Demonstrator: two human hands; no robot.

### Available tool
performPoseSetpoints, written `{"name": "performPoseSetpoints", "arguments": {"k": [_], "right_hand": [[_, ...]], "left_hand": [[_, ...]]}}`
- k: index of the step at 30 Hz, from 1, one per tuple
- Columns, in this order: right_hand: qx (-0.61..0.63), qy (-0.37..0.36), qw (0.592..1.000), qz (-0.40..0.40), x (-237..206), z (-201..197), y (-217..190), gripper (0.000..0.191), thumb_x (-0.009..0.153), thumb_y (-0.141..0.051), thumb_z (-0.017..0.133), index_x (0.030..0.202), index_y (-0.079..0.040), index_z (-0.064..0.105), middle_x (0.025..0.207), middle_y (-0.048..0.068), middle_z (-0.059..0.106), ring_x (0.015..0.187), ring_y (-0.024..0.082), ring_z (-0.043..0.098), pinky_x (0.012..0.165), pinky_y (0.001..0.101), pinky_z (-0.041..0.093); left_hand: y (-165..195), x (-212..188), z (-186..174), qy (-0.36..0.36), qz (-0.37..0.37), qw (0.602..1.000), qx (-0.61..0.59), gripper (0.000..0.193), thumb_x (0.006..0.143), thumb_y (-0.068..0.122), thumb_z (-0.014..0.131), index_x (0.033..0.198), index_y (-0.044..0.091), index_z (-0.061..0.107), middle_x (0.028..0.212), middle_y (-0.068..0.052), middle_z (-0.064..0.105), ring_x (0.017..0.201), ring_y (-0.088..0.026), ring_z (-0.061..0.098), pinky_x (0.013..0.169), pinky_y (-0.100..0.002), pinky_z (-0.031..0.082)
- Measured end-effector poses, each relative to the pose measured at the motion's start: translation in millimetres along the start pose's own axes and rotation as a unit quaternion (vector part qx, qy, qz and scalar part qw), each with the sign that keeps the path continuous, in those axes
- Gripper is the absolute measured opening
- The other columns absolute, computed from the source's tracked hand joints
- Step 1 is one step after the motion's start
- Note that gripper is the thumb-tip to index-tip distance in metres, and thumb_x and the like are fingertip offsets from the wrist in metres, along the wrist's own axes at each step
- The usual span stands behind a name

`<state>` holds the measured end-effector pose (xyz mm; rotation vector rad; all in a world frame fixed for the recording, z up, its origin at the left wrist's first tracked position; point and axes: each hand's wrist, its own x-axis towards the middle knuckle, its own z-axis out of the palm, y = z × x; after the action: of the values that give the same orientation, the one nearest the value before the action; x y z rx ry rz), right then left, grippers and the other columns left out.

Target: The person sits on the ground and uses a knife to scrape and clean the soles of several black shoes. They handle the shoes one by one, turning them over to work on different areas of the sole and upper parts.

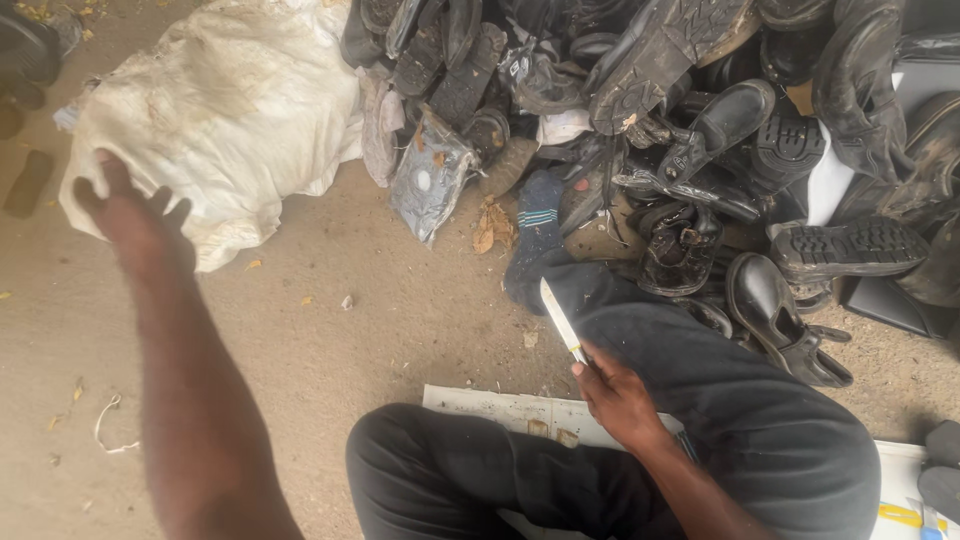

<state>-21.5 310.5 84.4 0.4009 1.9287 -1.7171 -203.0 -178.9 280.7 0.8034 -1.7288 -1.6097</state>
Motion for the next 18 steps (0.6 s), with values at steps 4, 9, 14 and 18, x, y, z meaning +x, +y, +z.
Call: {"name": "performPoseSetpoints", "arguments": {"k": [4,9,14,18], "right_hand": [[-0.03,-0.016,0.999,-0.025,25,6,15,0.057,0.098,-0.027,0.061,0.149,-0.006,0.051,0.064,-0.001,0.051,0.053,0.007,0.047,0.048,0.027,0.043],[-0.101,-0.032,0.994,-0.019,50,6,36,0.059,0.1,-0.028,0.058,0.153,-0.007,0.044,0.067,-0.002,0.055,0.06,0.007,0.052,0.055,0.0265,0.049],[-0.075,-0.033,0.996,-0.02,55,-1,35,0.058,0.099,-0.027,0.058,0.153,-0.011,0.045,0.067,-0.002,0.052,0.059,0.008,0.05,0.053,0.027,0.047],[0.0,-0.002,1.0,-0.031,32,-12,17,0.057,0.097,-0.025,0.061,0.151,-0.012,0.05,0.066,-0.002,0.05,0.055,0.007,0.047,0.048,0.0253,0.044]], "left_hand": [[-137,-34,155,-0.245,0.088,0.886,0.383,0.082,0.099,0.044,0.071,0.157,-0.001,0.034,0.163,-0.023,0.037,0.153,-0.038,0.034,0.125,-0.048,0.03],[-265,-80,258,-0.309,0.029,0.75,0.584,0.111,0.086,0.039,0.078,0.162,0.009,0.003,0.167,-0.027,0.01,0.151,-0.041,0.015,0.116,-0.054,0.029],[-261,-61,236,-0.237,0.182,0.756,0.582,0.074,0.098,0.024,0.069,0.154,0.0,0.026,0.131,-0.029,0.058,0.111,-0.042,0.064,0.086,-0.048,0.059],[-214,-98,147,-0.352,0.072,0.767,0.532,0.049,0.105,0.014,0.046,0.15,-0.003,0.038,0.077,-0.022,0.07,0.052,-0.03,0.068,0.042,-0.044,0.057]]}}
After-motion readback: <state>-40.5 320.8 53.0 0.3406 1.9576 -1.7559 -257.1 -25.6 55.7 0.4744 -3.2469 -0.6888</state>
